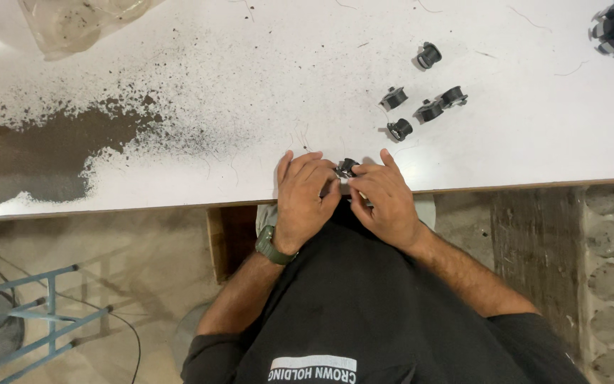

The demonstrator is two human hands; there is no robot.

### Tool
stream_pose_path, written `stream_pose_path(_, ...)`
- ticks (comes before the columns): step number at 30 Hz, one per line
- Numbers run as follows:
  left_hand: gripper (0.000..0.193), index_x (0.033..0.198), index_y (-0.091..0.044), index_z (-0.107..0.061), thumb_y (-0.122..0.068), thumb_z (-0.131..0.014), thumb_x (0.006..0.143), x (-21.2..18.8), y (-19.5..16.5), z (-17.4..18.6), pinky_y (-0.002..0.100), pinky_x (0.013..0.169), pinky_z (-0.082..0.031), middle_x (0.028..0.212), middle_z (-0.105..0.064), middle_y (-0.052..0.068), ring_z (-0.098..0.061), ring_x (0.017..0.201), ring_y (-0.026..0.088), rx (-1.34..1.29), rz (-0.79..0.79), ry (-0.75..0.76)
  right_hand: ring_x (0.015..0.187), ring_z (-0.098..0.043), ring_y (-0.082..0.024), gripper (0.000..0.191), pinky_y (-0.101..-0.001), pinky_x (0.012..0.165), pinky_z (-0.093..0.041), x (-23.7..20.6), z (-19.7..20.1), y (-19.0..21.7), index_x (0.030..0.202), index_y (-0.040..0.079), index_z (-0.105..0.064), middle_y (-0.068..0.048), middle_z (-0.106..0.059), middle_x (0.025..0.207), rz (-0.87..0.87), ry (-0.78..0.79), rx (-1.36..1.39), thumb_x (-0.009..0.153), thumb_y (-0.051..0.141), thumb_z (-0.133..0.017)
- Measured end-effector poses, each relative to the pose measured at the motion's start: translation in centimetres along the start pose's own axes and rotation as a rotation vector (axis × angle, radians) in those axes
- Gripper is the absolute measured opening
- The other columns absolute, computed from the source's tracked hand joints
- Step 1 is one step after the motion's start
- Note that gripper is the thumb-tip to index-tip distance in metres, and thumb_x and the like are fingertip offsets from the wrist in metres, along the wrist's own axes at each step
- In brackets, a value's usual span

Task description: The person sits at a white workbench assembling small black plastic fittings, pressing and twisting the parts together by hand one at a time and setting completed assemblies aside on the table. At times they hold a small light-colored hand tool while working on a part.

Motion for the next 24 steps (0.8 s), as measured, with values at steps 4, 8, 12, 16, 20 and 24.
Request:
stream_pose_path(4,0.018,0.099,-0.009,-0.071,-0.019,-0.076,0.085,0.4,-0.1,0.1,0.058,0.122,-0.024,0.119,-0.067,0.005,-0.057,0.127,0.027,0.024,0.049,-0.046,0.117,-0.065,-0.030,0.027,-0.0608,0.127,-0.026,-0.1,1.5,-0.3,0.106,0.006,-0.070,-0.009,-0.062,0.100,-0.017,-0.014,-0.027,0.083,-0.007,-0.074)
stream_pose_path(8,0.022,0.106,-0.008,-0.072,-0.022,-0.076,0.090,0.8,0.4,0.3,0.060,0.122,-0.021,0.125,-0.066,0.007,-0.055,0.130,0.028,0.005,0.060,-0.015,0.127,-0.058,-0.031,0.025,-0.0600,0.131,-0.017,0.2,2.4,-1.2,0.113,0.009,-0.073,-0.009,-0.059,0.106,-0.170,0.008,-0.162,0.089,0.002,-0.073)
stream_pose_path(12,0.013,0.102,-0.012,-0.073,-0.019,-0.074,0.092,1.6,0.8,0.2,0.060,0.122,-0.021,0.126,-0.067,0.005,-0.054,0.133,0.028,-0.054,0.070,0.044,0.126,-0.049,-0.034,0.041,-0.0664,0.121,-0.012,0.9,1.5,-1.5,0.115,0.005,-0.071,-0.012,-0.057,0.109,-0.170,0.087,-0.187,0.080,0.022,-0.084)
stream_pose_path(16,0.006,0.097,-0.013,-0.073,-0.015,-0.074,0.092,2.2,0.7,0.2,0.059,0.122,-0.023,0.125,-0.068,0.004,-0.056,0.133,0.028,-0.150,0.103,0.063,0.128,-0.051,-0.030,0.038,-0.0659,0.125,-0.012,1.3,0.6,-1.4,0.112,0.009,-0.073,-0.008,-0.058,0.111,-0.156,0.121,-0.239,0.080,0.023,-0.087)
stream_pose_path(20,0.007,0.099,-0.012,-0.073,-0.013,-0.076,0.093,2.1,0.5,0.7,0.055,0.121,-0.033,0.127,-0.067,0.004,-0.057,0.134,0.029,-0.217,0.037,0.043,0.125,-0.051,-0.029,0.037,-0.0656,0.125,-0.013,1.0,0.5,-1.6,0.108,0.008,-0.073,-0.008,-0.059,0.110,-0.123,0.114,-0.229,0.079,0.025,-0.088)
stream_pose_path(24,0.011,0.097,-0.010,-0.071,-0.009,-0.078,0.088,1.5,0.2,1.2,0.050,0.115,-0.041,0.126,-0.067,0.006,-0.057,0.133,0.030,-0.144,-0.010,0.045,0.123,-0.053,-0.030,0.036,-0.0658,0.125,-0.013,0.8,0.6,-1.8,0.106,0.007,-0.073,-0.008,-0.058,0.108,-0.135,0.090,-0.209,0.078,0.024,-0.088)
Point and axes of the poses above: each hand's wrist, its own x-axis towards the middle knuckle, its own z-axis out of the back of the hand, y = z × x, the point moved 1 cm from there along x, towards the middle knuckle
